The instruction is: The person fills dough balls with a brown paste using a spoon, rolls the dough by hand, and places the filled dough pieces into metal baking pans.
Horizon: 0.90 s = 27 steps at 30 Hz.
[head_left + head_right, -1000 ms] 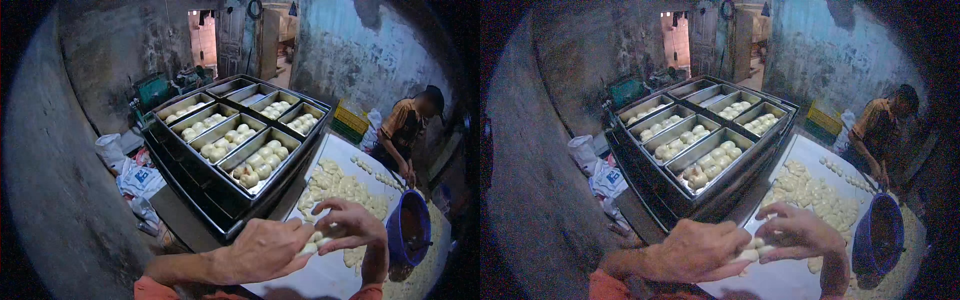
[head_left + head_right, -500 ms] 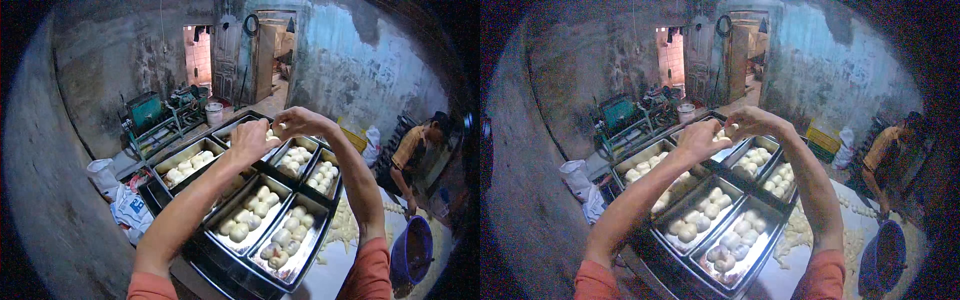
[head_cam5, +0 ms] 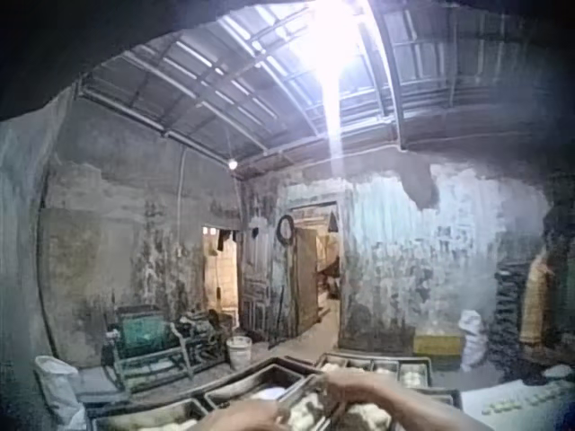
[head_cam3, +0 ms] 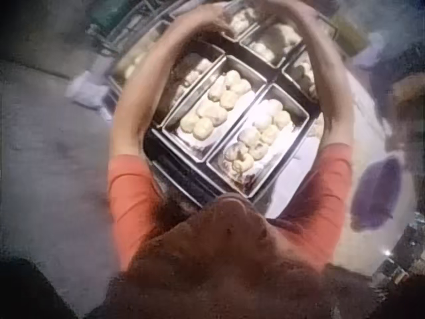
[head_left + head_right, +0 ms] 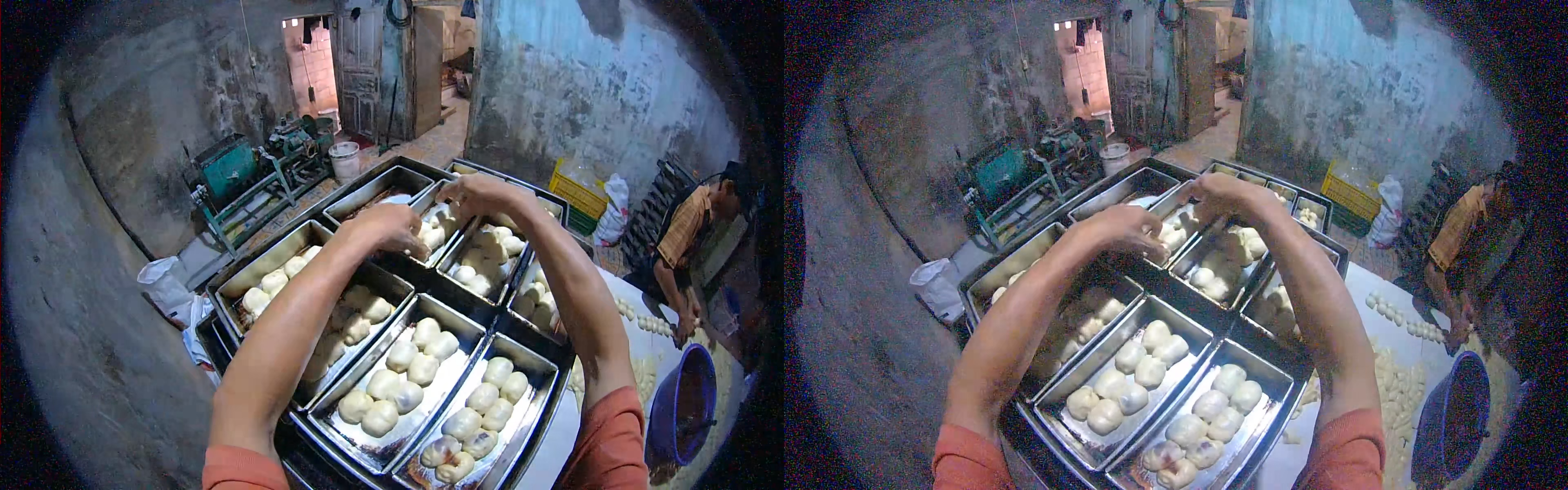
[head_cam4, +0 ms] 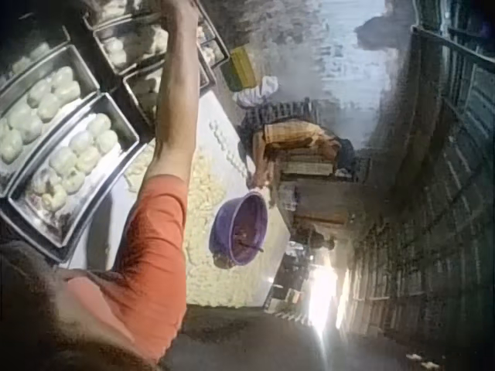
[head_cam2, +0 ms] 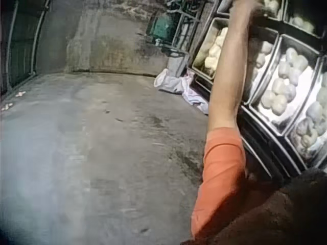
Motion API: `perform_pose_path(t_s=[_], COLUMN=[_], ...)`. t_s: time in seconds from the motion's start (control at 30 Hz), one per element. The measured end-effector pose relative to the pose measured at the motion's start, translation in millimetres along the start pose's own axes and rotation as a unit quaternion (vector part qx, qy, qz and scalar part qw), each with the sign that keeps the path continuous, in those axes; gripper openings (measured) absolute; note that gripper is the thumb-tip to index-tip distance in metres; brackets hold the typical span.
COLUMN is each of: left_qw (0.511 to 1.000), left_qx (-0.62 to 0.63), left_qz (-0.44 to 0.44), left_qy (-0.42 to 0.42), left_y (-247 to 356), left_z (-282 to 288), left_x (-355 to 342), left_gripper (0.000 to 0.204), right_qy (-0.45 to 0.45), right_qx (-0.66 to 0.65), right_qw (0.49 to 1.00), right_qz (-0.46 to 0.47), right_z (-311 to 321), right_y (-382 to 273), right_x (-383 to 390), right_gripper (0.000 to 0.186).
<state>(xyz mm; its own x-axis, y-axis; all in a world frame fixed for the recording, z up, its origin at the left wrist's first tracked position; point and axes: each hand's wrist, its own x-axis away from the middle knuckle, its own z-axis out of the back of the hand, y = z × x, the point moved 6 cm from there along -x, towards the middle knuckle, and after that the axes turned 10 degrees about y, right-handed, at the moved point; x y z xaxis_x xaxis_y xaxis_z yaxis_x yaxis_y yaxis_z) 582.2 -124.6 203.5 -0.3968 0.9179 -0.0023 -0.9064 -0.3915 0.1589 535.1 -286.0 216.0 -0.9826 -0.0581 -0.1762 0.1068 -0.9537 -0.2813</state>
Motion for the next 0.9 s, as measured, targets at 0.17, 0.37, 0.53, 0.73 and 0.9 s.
perform_pose_path(t_s=[0.17,0.37,0.53,0.73,0.9], left_qw=[0.998,0.987,0.992,0.996,0.996], left_qx=[-0.040,-0.047,-0.104,-0.007,-0.041], left_qz=[0.047,0.053,0.019,-0.008,0.015], left_qy=[0.020,0.142,0.072,0.092,0.082], left_y=[7.4,14.1,18.6,0.4,18.3], left_z=[-0.8,2.5,-7.3,-7.6,-5.9], left_x=[4.5,12.2,4.8,14.4,9.7], left_gripper=[0.068,0.069,0.066,0.082,0.073], right_qy=[0.068,0.054,0.155,0.153,0.314], right_qx=[0.072,0.068,0.070,0.064,-0.050], right_qw=[0.994,0.994,0.985,0.986,0.945], right_qz=[0.043,0.060,0.026,0.003,-0.082], right_z=[-20.6,-18.8,34.7,66.1,97.1], right_y=[-1.0,-10.8,-28.2,-67.7,-69.1], right_x=[-8.1,-0.3,36.0,120.9,252.7], right_gripper=[0.032,0.039,0.024,0.022,0.020])
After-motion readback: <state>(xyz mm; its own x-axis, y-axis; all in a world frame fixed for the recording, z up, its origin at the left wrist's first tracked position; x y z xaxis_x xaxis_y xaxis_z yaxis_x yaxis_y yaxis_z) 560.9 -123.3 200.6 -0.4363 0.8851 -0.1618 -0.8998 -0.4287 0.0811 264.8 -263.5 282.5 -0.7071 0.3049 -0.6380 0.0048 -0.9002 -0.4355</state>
